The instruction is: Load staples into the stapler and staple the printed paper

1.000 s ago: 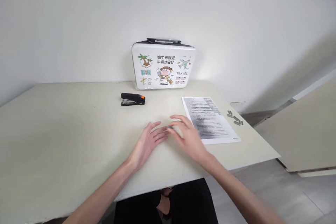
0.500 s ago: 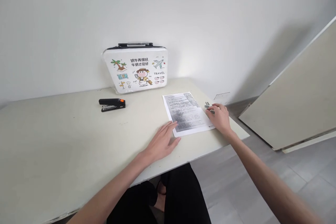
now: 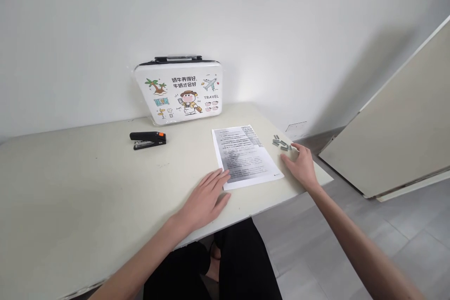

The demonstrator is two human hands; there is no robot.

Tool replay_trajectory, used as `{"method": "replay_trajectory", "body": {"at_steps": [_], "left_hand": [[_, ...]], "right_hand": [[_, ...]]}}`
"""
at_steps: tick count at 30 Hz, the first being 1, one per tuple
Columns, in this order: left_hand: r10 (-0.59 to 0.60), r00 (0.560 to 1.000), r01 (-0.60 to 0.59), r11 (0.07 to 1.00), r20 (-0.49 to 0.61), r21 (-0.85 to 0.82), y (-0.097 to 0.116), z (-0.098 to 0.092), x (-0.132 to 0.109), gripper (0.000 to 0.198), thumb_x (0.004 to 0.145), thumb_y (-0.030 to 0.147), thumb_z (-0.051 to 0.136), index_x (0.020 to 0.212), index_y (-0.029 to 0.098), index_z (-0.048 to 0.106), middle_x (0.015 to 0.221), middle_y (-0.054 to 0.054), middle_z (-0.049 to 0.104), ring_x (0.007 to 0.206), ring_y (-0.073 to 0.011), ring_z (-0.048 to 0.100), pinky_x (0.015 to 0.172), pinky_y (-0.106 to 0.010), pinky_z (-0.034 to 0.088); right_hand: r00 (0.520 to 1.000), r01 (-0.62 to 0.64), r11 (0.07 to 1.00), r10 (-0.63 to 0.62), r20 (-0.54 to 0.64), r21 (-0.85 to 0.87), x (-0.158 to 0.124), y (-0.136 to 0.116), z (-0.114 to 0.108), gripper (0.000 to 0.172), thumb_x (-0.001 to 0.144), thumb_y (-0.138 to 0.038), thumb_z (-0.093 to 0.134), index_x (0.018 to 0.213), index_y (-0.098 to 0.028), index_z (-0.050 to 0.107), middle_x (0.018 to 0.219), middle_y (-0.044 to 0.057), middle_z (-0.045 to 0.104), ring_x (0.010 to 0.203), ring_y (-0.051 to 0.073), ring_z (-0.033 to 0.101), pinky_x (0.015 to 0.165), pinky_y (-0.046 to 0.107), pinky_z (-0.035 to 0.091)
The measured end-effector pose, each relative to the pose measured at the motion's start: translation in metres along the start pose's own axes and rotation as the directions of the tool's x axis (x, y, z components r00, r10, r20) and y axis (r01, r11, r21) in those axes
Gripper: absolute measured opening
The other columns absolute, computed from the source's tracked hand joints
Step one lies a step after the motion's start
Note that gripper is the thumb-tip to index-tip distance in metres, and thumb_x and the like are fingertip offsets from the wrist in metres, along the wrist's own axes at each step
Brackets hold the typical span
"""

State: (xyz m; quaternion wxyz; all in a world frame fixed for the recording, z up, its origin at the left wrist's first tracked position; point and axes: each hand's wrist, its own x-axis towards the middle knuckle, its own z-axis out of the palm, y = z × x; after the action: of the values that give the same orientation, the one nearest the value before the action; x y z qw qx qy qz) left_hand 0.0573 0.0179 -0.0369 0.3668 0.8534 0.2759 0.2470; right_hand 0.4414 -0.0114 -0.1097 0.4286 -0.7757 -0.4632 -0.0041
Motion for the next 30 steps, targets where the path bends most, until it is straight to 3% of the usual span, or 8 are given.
{"method": "replay_trajectory", "body": {"at_steps": [6, 12, 16, 18, 20, 25, 27, 30], "left_hand": [[-0.002, 0.994, -0.048, 0.885, 0.108, 0.463, -0.004, -0.028, -0.052, 0.053, 0.111, 0.043, 0.046, 0.163, 0.031, 0.041, 0.170, 0.000, 0.038, 0.158, -0.0252, 0.032, 0.132, -0.048, 0.025], [-0.015, 0.995, -0.051, 0.773, 0.099, 0.632, -0.004, -0.060, -0.128, 0.066, 0.107, 0.040, 0.056, 0.167, 0.033, 0.030, 0.169, 0.000, 0.039, 0.156, -0.0262, 0.037, 0.129, -0.048, 0.034], [0.014, 1.000, -0.002, 0.747, -0.012, 0.665, -0.009, -0.078, -0.174, 0.063, 0.103, 0.037, 0.063, 0.162, 0.031, 0.041, 0.162, -0.003, 0.051, 0.151, -0.0285, 0.046, 0.125, -0.048, 0.041], [0.005, 0.996, 0.050, 0.771, -0.086, 0.635, -0.011, -0.082, -0.176, 0.053, 0.103, 0.038, 0.063, 0.154, 0.030, 0.053, 0.159, -0.004, 0.055, 0.148, -0.0289, 0.049, 0.122, -0.048, 0.044], [-0.031, 0.993, 0.093, 0.802, -0.115, 0.590, -0.011, -0.083, -0.160, 0.045, 0.105, 0.040, 0.059, 0.148, 0.030, 0.059, 0.160, -0.003, 0.053, 0.151, -0.0293, 0.045, 0.124, -0.050, 0.041], [-0.141, 0.989, 0.145, 0.862, -0.045, 0.486, -0.016, -0.073, -0.111, 0.059, 0.108, 0.052, 0.049, 0.164, 0.035, 0.038, 0.171, 0.000, 0.033, 0.162, -0.0314, 0.020, 0.132, -0.057, 0.014], [-0.179, 0.983, 0.180, 0.856, -0.050, 0.484, -0.022, -0.072, -0.113, 0.060, 0.108, 0.054, 0.047, 0.165, 0.036, 0.036, 0.172, 0.001, 0.032, 0.162, -0.0312, 0.019, 0.132, -0.058, 0.012], [-0.216, 0.970, 0.243, 0.794, -0.114, 0.557, -0.035, -0.082, -0.140, 0.059, 0.109, 0.054, 0.044, 0.165, 0.036, 0.036, 0.172, 0.002, 0.030, 0.162, -0.0301, 0.020, 0.132, -0.058, 0.011]], "right_hand": [[0.996, 0.046, 0.993, -0.037, 0.087, -0.110, 0.033, 0.008, 0.024, 0.086, 0.088, -0.065, 0.061, 0.152, -0.009, 0.045, 0.150, 0.027, 0.051, 0.144, 0.041, 0.044, 0.115, 0.052, 0.041], [0.988, 0.120, 0.977, -0.099, 0.121, -0.179, 0.072, 0.017, 0.054, 0.077, 0.090, -0.063, 0.056, 0.146, -0.011, 0.056, 0.143, 0.024, 0.061, 0.137, 0.038, 0.052, 0.113, 0.050, 0.043], [0.979, 0.179, 0.969, -0.158, 0.130, -0.170, 0.076, 0.020, 0.060, 0.063, 0.090, -0.060, 0.054, 0.129, -0.014, 0.069, 0.130, 0.022, 0.069, 0.126, 0.037, 0.061, 0.110, 0.049, 0.046], [0.975, 0.202, 0.966, -0.182, 0.129, -0.161, 0.074, 0.020, 0.059, 0.057, 0.089, -0.059, 0.054, 0.120, -0.016, 0.073, 0.125, 0.021, 0.071, 0.123, 0.036, 0.062, 0.109, 0.049, 0.047], [0.971, 0.221, 0.963, -0.202, 0.130, -0.153, 0.071, 0.021, 0.056, 0.054, 0.087, -0.058, 0.054, 0.114, -0.016, 0.074, 0.120, 0.020, 0.073, 0.123, 0.036, 0.063, 0.110, 0.050, 0.047], [0.959, 0.256, 0.959, -0.237, 0.153, -0.121, 0.066, 0.023, 0.052, 0.048, 0.085, -0.059, 0.053, 0.104, -0.021, 0.076, 0.117, 0.017, 0.074, 0.119, 0.036, 0.065, 0.109, 0.051, 0.047], [0.958, 0.255, 0.961, -0.236, 0.164, -0.109, 0.065, 0.023, 0.051, 0.047, 0.085, -0.059, 0.054, 0.103, -0.022, 0.076, 0.117, 0.017, 0.075, 0.115, 0.036, 0.067, 0.106, 0.051, 0.049], [0.950, 0.249, 0.966, -0.229, 0.210, -0.072, 0.063, 0.019, 0.049, 0.048, 0.084, -0.060, 0.057, 0.107, -0.022, 0.076, 0.116, 0.016, 0.075, 0.106, 0.034, 0.070, 0.098, 0.049, 0.053]]}}
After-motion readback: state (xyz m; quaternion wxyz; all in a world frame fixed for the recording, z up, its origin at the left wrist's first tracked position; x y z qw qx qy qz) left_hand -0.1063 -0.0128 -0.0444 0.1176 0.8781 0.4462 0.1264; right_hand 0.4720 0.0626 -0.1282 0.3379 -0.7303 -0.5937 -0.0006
